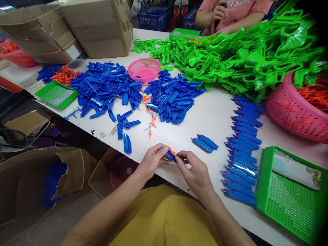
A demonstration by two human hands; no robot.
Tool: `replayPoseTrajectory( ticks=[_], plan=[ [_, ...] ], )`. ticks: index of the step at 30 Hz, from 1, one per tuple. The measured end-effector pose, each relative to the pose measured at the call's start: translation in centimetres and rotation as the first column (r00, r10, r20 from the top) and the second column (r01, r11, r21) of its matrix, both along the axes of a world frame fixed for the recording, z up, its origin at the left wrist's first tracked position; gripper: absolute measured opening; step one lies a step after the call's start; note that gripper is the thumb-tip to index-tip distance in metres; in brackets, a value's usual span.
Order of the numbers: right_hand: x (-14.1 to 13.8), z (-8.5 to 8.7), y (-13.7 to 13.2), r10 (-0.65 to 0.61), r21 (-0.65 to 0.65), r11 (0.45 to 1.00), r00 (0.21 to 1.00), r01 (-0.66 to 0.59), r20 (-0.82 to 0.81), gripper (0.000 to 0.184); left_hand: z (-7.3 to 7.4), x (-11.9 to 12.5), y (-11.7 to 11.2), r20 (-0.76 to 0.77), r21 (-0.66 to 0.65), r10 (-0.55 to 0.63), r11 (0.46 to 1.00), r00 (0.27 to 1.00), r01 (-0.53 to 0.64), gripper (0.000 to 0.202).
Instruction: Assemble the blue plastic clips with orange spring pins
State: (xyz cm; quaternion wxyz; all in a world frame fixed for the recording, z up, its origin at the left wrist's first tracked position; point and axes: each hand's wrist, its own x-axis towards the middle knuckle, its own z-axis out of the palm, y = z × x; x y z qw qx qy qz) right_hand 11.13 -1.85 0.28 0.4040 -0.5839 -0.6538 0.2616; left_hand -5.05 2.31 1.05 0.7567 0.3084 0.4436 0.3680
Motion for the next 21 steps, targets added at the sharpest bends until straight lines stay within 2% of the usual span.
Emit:
replayPoseTrajectory(
  ticks=[3,7,11,13,17,21],
  plan=[
    [-0.4,-0.6,-0.4,-0.043,-0.061,0.997,0.998,0.040,-0.052,0.012,-0.3,1.6,-1.1,0.133,-0.078,0.150,0.987,0.980,-0.140,0.042],
    [-0.2,-0.8,-0.8,-0.083,-0.070,0.995,0.993,0.077,-0.081,0.015,-0.9,3.0,-1.9,0.204,-0.151,0.239,0.966,0.949,-0.211,0.037],
    [0.3,0.2,-0.7,-0.140,-0.013,0.990,0.989,0.139,-0.058,0.013,-1.2,3.3,-1.7,0.298,-0.303,0.287,0.933,0.910,-0.195,0.029],
    [0.3,0.6,-0.6,-0.119,0.006,0.993,0.992,0.119,-0.035,0.011,-1.1,3.4,-1.6,0.344,-0.348,0.300,0.921,0.890,-0.176,0.031],
    [0.0,0.3,-0.3,-0.052,-0.009,0.999,0.998,0.053,0.043,0.007,-0.7,3.6,-1.4,0.415,-0.374,0.287,0.919,0.863,-0.125,0.044],
    [-0.1,-0.3,-0.1,-0.054,-0.024,0.998,0.997,0.055,0.054,0.007,-0.5,3.7,-1.4,0.429,-0.372,0.285,0.921,0.857,-0.120,0.043]
  ],
)
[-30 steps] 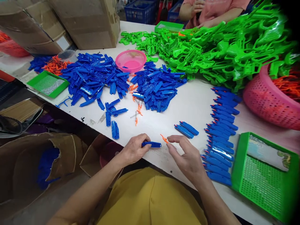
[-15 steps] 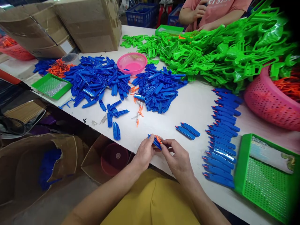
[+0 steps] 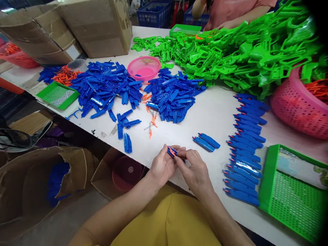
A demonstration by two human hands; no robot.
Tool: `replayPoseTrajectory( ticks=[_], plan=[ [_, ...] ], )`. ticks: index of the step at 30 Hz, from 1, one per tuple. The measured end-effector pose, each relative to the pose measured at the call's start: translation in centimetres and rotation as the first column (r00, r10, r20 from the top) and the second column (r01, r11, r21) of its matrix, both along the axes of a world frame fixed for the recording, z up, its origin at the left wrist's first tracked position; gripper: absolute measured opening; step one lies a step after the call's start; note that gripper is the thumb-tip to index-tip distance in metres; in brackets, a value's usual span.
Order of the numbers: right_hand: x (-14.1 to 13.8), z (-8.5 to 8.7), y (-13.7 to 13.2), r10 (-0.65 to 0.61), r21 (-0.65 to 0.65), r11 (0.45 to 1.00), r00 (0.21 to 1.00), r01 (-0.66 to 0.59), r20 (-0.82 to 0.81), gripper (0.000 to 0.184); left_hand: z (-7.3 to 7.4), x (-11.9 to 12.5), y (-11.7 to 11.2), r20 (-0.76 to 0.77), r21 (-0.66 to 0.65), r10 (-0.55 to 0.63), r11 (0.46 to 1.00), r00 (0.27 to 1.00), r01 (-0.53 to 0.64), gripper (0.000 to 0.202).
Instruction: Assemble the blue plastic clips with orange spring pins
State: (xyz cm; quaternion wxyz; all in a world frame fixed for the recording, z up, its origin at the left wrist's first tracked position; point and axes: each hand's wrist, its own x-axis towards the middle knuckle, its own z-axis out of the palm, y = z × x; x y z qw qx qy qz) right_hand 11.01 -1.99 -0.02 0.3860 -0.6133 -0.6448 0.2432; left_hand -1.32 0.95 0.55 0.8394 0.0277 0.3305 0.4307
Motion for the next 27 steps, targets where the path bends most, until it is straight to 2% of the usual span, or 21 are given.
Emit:
replayPoseTrajectory(
  ticks=[9,16,20,24,27],
  plan=[
    [0.23,0.66,0.50,0.030,-0.013,0.999,0.999,-0.030,-0.032,0.010,0.05,0.23,0.09,-0.003,-0.046,-0.029,0.999,1.000,0.029,0.045],
    [0.50,0.53,0.76,0.043,-0.080,0.996,0.998,-0.046,-0.044,0.011,0.20,0.22,0.08,0.004,-0.068,-0.036,0.997,0.999,0.036,0.046],
    [0.57,0.54,0.79,0.062,-0.094,0.994,0.998,-0.064,-0.030,0.010,-0.04,0.45,-0.03,-0.009,-0.046,-0.018,0.999,1.000,0.018,0.033],
    [0.27,0.50,0.37,0.051,-0.021,0.998,0.998,-0.051,0.025,0.010,-0.19,0.63,-0.03,-0.046,-0.023,0.012,1.000,0.999,-0.014,0.026],
    [-0.04,0.19,-0.13,0.026,0.104,0.994,0.991,-0.040,0.135,0.016,-0.06,0.54,0.16,-0.077,-0.025,0.016,1.000,0.997,-0.018,0.029]
  ],
)
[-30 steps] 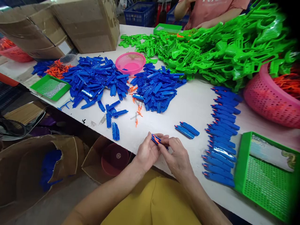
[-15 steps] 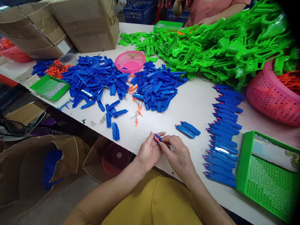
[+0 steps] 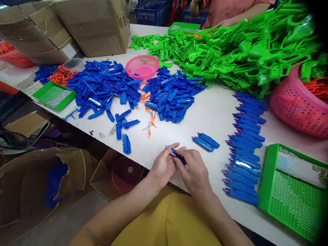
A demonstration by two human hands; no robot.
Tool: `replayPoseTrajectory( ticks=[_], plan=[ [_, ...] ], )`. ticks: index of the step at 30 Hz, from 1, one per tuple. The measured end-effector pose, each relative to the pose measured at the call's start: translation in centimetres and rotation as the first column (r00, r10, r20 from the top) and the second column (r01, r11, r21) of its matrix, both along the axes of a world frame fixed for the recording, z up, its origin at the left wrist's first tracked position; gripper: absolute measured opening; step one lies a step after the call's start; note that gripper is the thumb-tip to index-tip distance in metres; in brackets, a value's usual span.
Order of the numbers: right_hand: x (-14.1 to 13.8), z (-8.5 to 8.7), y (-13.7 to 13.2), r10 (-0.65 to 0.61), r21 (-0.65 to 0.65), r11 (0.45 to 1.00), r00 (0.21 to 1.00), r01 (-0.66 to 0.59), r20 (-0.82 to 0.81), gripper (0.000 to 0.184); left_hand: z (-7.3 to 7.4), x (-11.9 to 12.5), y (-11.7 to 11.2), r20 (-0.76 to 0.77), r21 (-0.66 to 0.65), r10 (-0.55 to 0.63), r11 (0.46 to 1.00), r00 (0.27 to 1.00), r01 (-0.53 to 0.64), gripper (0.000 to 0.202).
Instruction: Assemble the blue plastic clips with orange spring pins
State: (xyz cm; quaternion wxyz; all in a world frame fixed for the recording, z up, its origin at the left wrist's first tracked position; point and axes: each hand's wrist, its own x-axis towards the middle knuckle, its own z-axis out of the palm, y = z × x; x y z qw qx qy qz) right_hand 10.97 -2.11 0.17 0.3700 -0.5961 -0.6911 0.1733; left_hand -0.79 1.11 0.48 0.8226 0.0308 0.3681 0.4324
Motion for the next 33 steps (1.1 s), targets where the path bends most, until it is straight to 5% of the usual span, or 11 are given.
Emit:
replayPoseTrajectory(
  ticks=[5,9,21,26,29,33],
  plan=[
    [-0.2,-0.6,-0.4,-0.037,0.228,0.974,0.976,-0.013,0.214,0.028,0.3,-0.2,0.1,0.007,0.044,-0.016,0.999,1.000,0.016,0.033],
    [-0.4,-0.6,-0.3,-0.040,0.309,0.951,0.973,-0.033,0.228,0.028,0.6,-0.3,0.0,0.006,0.054,-0.030,0.998,1.000,0.030,0.034],
    [-1.2,-1.4,-0.4,0.042,0.274,0.957,0.977,-0.099,0.209,0.030,0.3,-1.2,-0.6,-0.063,0.103,0.009,0.995,0.998,-0.003,0.023],
    [-2.0,-1.8,-0.2,0.222,0.214,0.941,0.957,-0.261,0.189,0.027,-0.8,-3.2,-1.0,-0.166,0.062,0.075,0.996,0.983,-0.066,0.023],
    [-1.3,-1.8,2.1,0.251,0.167,0.948,0.958,-0.273,0.139,0.024,-1.1,-4.6,-0.7,-0.182,0.060,0.103,0.994,0.978,-0.093,0.023],
    [0.4,-2.3,8.4,-0.006,0.167,0.984,0.935,-0.057,0.354,0.032,-1.2,-5.2,-0.4,-0.113,0.086,0.102,0.992,0.988,-0.093,0.022]
  ],
)
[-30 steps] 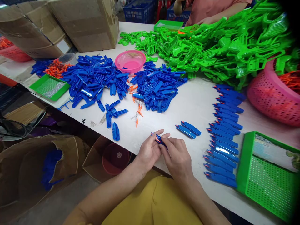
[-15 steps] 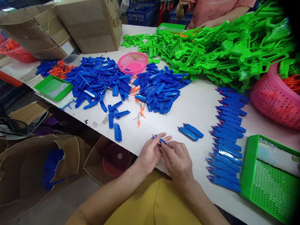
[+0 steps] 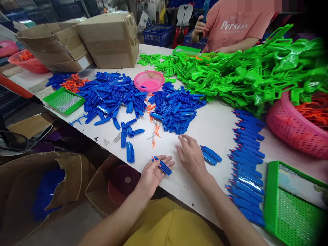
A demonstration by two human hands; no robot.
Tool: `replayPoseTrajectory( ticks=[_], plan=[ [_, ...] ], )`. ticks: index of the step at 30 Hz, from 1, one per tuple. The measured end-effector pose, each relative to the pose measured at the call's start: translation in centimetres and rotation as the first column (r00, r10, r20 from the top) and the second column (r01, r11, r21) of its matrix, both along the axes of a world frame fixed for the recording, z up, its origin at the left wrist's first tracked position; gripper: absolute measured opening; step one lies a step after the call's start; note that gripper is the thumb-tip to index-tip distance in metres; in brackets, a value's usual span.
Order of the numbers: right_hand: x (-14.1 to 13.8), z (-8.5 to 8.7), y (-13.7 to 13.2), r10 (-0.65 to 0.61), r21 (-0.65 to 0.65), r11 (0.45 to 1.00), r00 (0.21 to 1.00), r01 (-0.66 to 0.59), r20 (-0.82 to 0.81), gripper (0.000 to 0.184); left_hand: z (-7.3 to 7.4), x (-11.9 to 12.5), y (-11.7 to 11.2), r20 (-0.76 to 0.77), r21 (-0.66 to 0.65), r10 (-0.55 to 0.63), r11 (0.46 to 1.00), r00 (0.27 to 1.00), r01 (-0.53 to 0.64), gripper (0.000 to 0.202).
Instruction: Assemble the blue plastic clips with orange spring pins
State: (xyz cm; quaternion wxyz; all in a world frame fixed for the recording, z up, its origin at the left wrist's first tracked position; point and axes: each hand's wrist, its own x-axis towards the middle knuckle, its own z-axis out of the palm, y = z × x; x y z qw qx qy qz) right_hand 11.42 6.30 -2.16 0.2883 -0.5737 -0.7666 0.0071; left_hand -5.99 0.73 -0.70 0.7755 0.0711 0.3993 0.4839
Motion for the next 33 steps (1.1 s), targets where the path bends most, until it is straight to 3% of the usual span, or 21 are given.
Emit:
replayPoseTrajectory(
  ticks=[2,4,6,10,14,17,20,26,29,33],
  plan=[
    [0.6,-0.5,2.6,-0.053,-0.041,0.997,0.989,0.059,0.136,0.037,0.0,0.1,0.0,0.035,-0.008,-0.002,1.000,0.999,0.002,0.021],
    [0.8,-1.1,3.5,-0.036,-0.076,0.996,0.977,0.053,0.211,0.037,-0.1,0.2,-0.1,0.066,-0.023,0.009,1.000,0.998,-0.007,0.021],
    [0.7,-1.7,2.4,0.003,-0.079,0.997,0.972,0.016,0.235,0.033,-0.3,0.1,-0.3,0.086,-0.030,0.025,0.999,0.996,-0.022,0.021],
    [0.9,-2.7,-3.4,0.093,-0.016,0.996,0.974,-0.091,0.208,0.027,-0.5,-0.3,-0.3,0.089,-0.036,0.035,0.999,0.995,-0.032,0.020],
    [2.0,-2.5,-7.6,0.140,0.034,0.989,0.990,-0.140,0.021,0.026,-0.6,-0.2,-0.3,0.082,-0.045,0.016,0.999,0.996,-0.013,0.019],
    [2.9,-1.5,-7.8,0.028,0.003,1.000,0.992,-0.027,-0.126,0.020,-0.6,0.3,-0.4,0.081,-0.049,0.003,0.999,0.997,0.001,0.018],
    [3.1,-0.5,-7.1,-0.067,-0.028,0.998,0.987,0.063,-0.148,0.014,-0.5,0.5,-0.7,0.082,-0.051,-0.001,0.999,0.997,0.005,0.017],
    [1.5,0.3,-7.0,-0.010,-0.093,0.996,0.990,-0.003,-0.141,0.009,0.0,-0.5,-1.5,0.064,-0.048,0.029,0.999,0.998,-0.026,0.018],
    [0.9,0.5,-6.6,0.057,-0.055,0.997,0.998,-0.059,-0.040,0.014,0.0,-1.2,-1.8,0.052,-0.056,0.051,0.997,0.997,-0.048,0.019],
    [0.5,0.8,-4.3,0.224,-0.051,0.975,0.930,-0.218,0.293,0.030,-0.2,-1.7,-2.2,0.058,-0.065,0.041,0.997,0.997,-0.037,0.021]
  ],
)
